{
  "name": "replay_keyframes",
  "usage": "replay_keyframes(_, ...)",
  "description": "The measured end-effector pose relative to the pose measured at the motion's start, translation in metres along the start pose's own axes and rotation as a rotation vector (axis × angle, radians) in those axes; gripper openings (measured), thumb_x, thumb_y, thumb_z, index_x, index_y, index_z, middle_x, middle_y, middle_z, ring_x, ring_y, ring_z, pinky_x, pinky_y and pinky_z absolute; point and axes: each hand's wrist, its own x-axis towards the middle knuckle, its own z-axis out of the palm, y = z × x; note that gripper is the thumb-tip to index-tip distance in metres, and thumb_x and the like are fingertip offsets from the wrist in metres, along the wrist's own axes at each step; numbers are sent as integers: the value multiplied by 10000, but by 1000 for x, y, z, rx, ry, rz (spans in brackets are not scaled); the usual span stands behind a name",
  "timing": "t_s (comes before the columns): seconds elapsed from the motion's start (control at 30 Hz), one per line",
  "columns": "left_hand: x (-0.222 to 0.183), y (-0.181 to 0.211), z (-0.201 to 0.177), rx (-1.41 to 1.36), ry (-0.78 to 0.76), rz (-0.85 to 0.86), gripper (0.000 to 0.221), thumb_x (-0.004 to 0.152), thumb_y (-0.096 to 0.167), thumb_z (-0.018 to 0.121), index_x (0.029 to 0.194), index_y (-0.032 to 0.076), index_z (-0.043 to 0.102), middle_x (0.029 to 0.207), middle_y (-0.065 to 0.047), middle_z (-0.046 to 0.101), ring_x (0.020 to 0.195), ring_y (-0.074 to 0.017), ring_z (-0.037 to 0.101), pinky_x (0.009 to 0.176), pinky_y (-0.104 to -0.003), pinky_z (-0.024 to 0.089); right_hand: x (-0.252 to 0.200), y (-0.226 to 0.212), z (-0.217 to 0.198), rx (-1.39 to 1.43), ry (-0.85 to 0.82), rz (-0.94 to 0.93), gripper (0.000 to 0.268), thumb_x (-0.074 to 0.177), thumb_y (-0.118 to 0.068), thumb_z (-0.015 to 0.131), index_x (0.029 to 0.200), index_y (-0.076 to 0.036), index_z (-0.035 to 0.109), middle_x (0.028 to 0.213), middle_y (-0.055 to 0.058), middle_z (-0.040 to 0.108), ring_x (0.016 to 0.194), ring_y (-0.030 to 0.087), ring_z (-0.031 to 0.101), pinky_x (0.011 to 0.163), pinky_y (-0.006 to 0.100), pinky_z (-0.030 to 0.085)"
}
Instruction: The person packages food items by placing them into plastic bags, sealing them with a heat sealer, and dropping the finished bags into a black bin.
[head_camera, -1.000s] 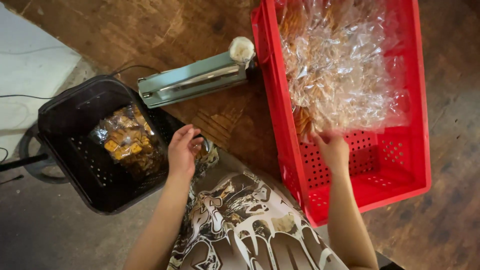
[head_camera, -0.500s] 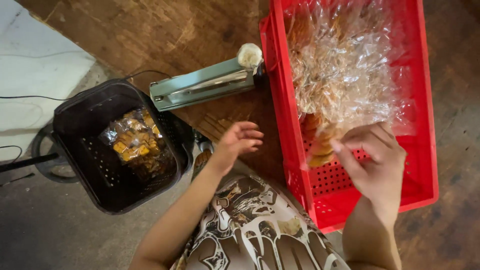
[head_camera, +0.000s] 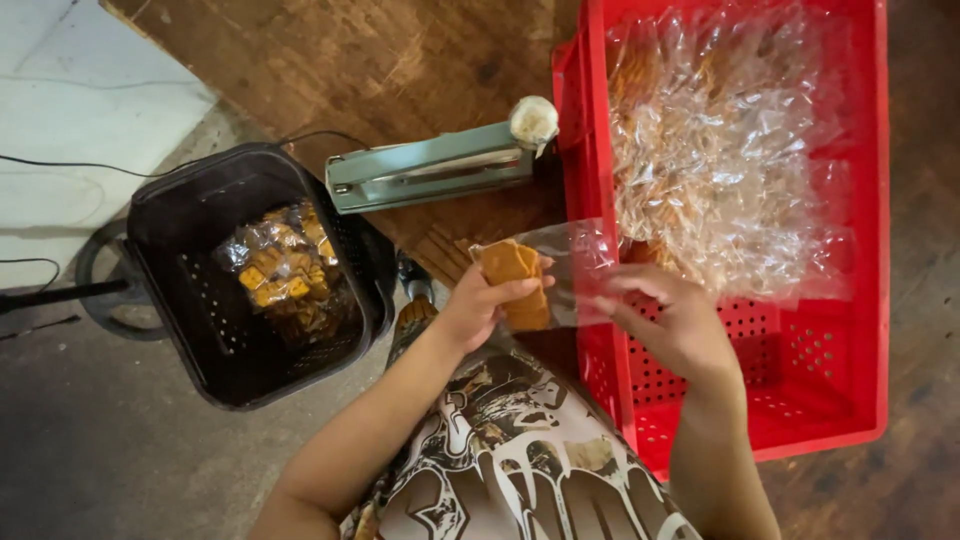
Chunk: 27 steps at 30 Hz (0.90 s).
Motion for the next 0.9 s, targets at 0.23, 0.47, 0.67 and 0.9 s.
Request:
replay_keyframes(0.23, 5, -10, -2, 85, -18, -49, 366, 914, 52, 766, 1256, 31, 639, 1167, -98, 724, 1082, -210, 696, 975, -367, 557, 16, 29, 42, 400, -22, 188, 484, 977, -121, 693, 1447, -195, 608, 1240, 112, 746, 1059, 96, 687, 906, 286, 582)
replay_keyframes(0.47, 35, -12, -37, 190, 14, -190, 397, 898, 130, 789, 1261, 30, 662, 1146, -60, 717, 1037, -181, 690, 926, -344, 566, 46, 32, 46, 54, 46, 136, 433, 1053, -197, 600, 1483, -244, 580, 1222, 136, 734, 958, 166, 717, 844, 318, 547)
replay_keyframes(0.67, 61, -26, -51, 259, 93, -191, 467, 851, 148, 798, 1278, 96, 615, 1165, -32, 699, 1057, -167, 691, 914, -359, 586, 76, 53, 32, -368, -51, 214, 545, 997, -238, 619, 1533, -319, 562, 867, 169, 760, 733, 307, 712, 750, 430, 559)
replay_keyframes(0.9, 107, -16, -75, 41, 506, -59, 510, 843, 175, 775, 1292, 178, 535, 1241, -26, 648, 1146, -215, 630, 891, -437, 563, 121, 55, -22, -432, 271, 121, 436, 998, -287, 667, 1415, -161, 690, 691, 54, 704, 563, 184, 642, 559, 343, 504)
